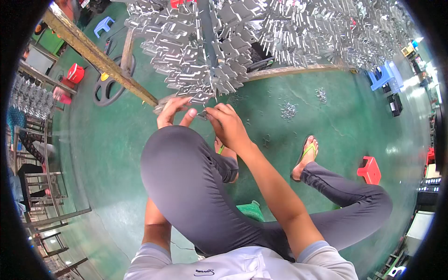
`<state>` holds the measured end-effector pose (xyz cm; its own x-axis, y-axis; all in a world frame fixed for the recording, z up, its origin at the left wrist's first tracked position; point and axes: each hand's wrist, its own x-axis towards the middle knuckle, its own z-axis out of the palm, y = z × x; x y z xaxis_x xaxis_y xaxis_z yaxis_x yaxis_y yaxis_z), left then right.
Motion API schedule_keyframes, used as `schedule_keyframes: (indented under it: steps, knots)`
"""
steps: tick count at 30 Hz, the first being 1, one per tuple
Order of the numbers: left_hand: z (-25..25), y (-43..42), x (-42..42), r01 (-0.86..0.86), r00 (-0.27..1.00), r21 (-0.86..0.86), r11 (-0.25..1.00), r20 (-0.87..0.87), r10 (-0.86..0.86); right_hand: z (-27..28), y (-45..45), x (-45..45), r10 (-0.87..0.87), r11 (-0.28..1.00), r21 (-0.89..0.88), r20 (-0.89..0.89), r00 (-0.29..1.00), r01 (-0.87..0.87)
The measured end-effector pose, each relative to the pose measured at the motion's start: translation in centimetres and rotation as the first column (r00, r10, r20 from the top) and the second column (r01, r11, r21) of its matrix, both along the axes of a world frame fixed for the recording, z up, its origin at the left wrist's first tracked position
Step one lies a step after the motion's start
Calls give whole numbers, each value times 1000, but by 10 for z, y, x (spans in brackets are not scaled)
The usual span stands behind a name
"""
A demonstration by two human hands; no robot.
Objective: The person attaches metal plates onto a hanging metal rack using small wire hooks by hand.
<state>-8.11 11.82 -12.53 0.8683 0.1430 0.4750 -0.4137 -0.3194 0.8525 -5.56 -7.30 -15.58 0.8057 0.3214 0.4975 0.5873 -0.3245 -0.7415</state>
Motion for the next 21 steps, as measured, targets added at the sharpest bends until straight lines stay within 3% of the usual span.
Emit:
schedule_keyframes:
  steps: [2, 6, 9, 10, 14, 16, 18, 21]
  knots:
    - [32, -7, 6, 58, 995, -76, 995, -78, -64, -1, -2, -2, -19, 1000, -14, 2, 1000, 19]
    - [49, -8, 25, 189, 982, -125, 974, -3, -191, -2, -4, -14, -39, 999, -37, 16, 999, 40]
    - [68, -17, 30, 187, 982, -166, 968, 11, -188, -3, -5, -15, -44, 999, -17, 2, 999, 44]
    - [72, -16, 33, 150, 987, -48, 988, 59, -147, -3, -4, -13, -42, 999, -3, -10, 999, 42]
    - [65, -24, 38, -156, 985, 1, 988, 80, 155, -11, 3, 2, 20, 982, 185, -213, 977, 21]
    - [62, -32, 45, -280, 938, 7, 960, 215, 272, -13, 9, 9, 68, 952, 302, -395, 916, 60]
    - [64, -42, 46, -446, 847, 64, 893, 352, 398, -31, 17, 20, 110, 920, 387, -409, 906, 63]
    - [57, -36, 40, -495, 808, 224, 840, 474, 349, -45, 20, 36, 193, 883, 463, -503, 843, 74]
